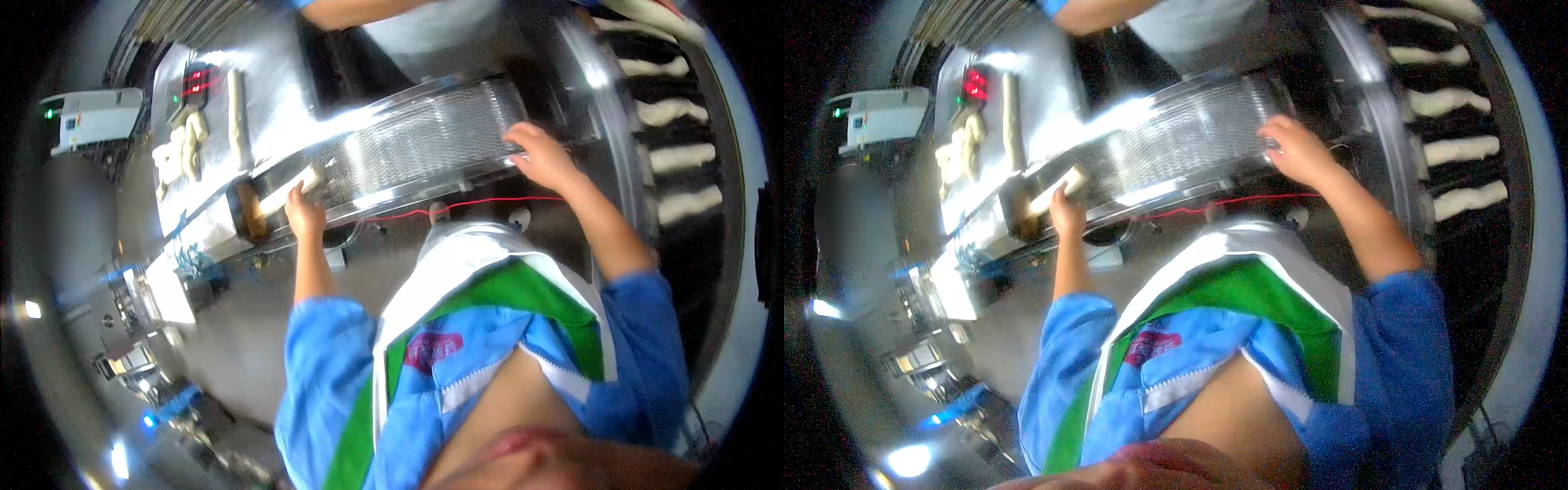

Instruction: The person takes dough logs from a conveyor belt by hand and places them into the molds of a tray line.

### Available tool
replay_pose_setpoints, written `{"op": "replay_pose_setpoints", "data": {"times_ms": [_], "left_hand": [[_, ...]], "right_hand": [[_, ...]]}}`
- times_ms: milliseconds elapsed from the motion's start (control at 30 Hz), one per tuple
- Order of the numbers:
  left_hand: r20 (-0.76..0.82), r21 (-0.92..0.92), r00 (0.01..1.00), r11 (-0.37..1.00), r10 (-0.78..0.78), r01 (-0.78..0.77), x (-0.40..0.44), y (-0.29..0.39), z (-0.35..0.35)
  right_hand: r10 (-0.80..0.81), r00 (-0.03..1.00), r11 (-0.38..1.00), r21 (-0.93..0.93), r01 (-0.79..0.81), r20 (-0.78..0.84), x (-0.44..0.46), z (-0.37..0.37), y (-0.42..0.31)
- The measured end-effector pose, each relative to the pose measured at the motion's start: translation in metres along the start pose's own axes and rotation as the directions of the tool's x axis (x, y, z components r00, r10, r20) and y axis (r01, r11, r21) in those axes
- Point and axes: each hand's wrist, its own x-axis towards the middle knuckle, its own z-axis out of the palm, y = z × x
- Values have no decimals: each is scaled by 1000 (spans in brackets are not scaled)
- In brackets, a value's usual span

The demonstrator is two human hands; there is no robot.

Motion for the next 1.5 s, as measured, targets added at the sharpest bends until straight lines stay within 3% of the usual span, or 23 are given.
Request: {"op": "replay_pose_setpoints", "data": {"times_ms": [33, 167, 333, 500, 633, 667, 700, 733, 767, 833, 900, 967, 1000, 1033, 1067, 1100, 1167, 1233, 1267, 1300, 1367, 1400, 1500], "left_hand": [[4, 14, 999, 999, -51, 51, 9, -23, -11], [-20, 55, 999, 998, -40, 41, 19, -98, -18], [-5, 83, 995, 992, 98, -98, 31, -144, -21], [-44, 150, 978, 969, 206, -197, 41, -149, -14], [66, 282, 975, 934, 211, -221, 50, -162, -9], [124, 256, 984, 954, 126, -155, 57, -172, 0], [108, 290, 982, 940, 155, -180, 61, -184, 9], [181, 211, 983, 975, 25, -64, 70, -175, 4], [206, 349, 972, 920, 112, -179, 72, -161, -7], [279, 405, 943, 868, 182, -287, 76, -169, -13], [260, 479, 933, 805, 251, -350, 75, -145, -25], [425, 229, 905, 970, -24, -81, 69, -69, -48], [378, 191, 907, 942, 188, -275, 65, -54, -41], [323, 164, 863, 876, 387, -454, 63, -45, -30], [395, 108, 841, 890, 371, -443, 64, -29, -23], [374, -69, 802, 876, 466, -477, 57, -4, -16], [411, -48, 660, 738, 628, -673, 31, 96, -27], [451, -179, 503, 627, 737, -758, 18, 180, -22], [472, -248, 440, 594, 764, -765, 6, 226, -23], [509, -311, 425, 620, 748, -720, -18, 279, -28], [424, -548, 156, 390, 892, -740, -45, 355, -8], [394, -666, 65, 334, 917, -668, -73, 401, -16], [232, -876, -227, 102, 946, -471, -161, 517, -32]], "right_hand": [[-110, 994, 993, -49, 109, -20, 24, 23, -13], [-175, 960, 979, -68, 194, 220, 98, 89, -91], [-348, 913, 917, -124, 379, 214, 170, 187, -156], [-292, 900, 901, -223, 373, 323, 202, 235, -190], [-87, 903, 884, -385, 264, 421, 209, 233, -193], [-94, 915, 881, -395, 259, 392, 208, 233, -188], [-92, 929, 879, -408, 245, 359, 204, 233, -181], [-119, 929, 889, -380, 257, 351, 198, 228, -172], [-209, 940, 883, -360, 300, 268, 196, 224, -165], [-264, 950, 885, -349, 308, 167, 190, 231, -149], [-234, 961, 913, -308, 269, 145, 176, 210, -140], [-171, 973, 911, -351, 217, 157, 156, 174, -118], [-132, 967, 910, -360, 205, 218, 145, 155, -106], [-96, 976, 937, -314, 156, 197, 127, 126, -91], [-63, 983, 956, -272, 110, 174, 99, 94, -80], [16, 984, 972, -232, 26, 178, 70, 66, -66], [90, 990, 954, -296, -53, 113, 6, 29, -13], [27, 956, 966, -238, -99, -292, -78, -30, 0], [363, 930, 893, -263, -365, -58, -118, -68, -3], [468, 873, 859, -162, -486, -138, -163, -89, 8], [409, 813, 834, -192, -517, -414, -258, -128, 42], [224, 805, 844, -303, -442, -549, -300, -152, 59], [188, 771, 637, -523, -567, -608, -389, -235, 107]]}}
